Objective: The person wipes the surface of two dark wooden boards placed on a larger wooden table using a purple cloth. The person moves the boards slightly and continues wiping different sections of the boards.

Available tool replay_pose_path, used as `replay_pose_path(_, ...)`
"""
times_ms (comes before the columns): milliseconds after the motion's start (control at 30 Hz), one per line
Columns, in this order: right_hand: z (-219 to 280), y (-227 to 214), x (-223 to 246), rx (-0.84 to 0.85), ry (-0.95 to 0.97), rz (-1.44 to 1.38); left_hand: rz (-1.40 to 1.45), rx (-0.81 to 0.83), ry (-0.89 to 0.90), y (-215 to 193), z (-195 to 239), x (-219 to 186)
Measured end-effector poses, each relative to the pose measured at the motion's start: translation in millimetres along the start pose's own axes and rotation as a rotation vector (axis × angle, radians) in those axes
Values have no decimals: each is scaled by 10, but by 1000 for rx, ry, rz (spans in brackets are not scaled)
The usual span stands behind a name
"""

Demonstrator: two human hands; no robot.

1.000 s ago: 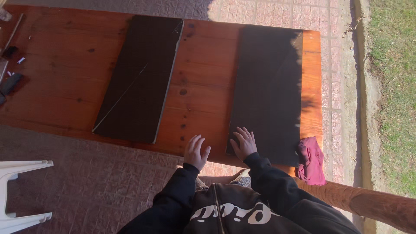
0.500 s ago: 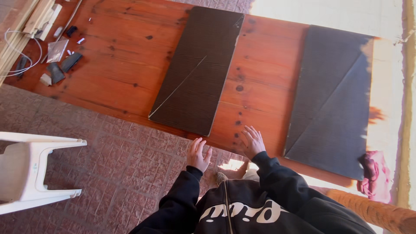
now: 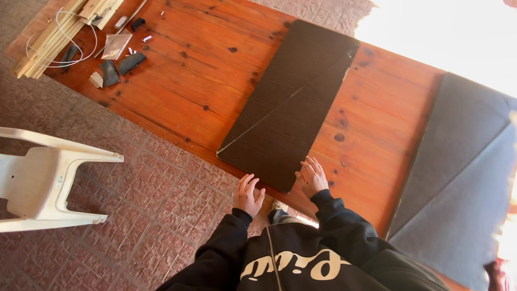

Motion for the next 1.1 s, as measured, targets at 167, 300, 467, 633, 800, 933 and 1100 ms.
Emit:
replay_pose_path(167,-560,23,189,-19,-40,-76,-58,8,10,-101,-440,357)
replay_pose_path(300,-792,61,381,-8,-53,-124,-74,22,21,-207,-785,509)
replay_pose_path(467,-894,122,543,1,-12,-90,-48,105,53,-153,-1000,698)
replay_pose_path(633,-889,191,648,-7,135,0,-2,169,127,-87,-1210,924)
replay_pose_path(800,-784,341,801,-94,353,118,22,281,252,-145,-1523,1203)
replay_pose_path(933,-616,514,1021,-122,494,144,22,364,367,-193,-1691,1406)
replay_pose_path(1100,-425,552,1329,-113,605,117,-12,434,436,-169,-1741,1511)
Point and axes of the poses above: each hand's wrist, its own z-axis away from the middle knuckle, its own y-axis out of the palm, x = y × z, the point moved 1 cm from there along -z, towards the middle knuckle, and after that the axes turned 9 degrees about x, right-handed, at the moved point
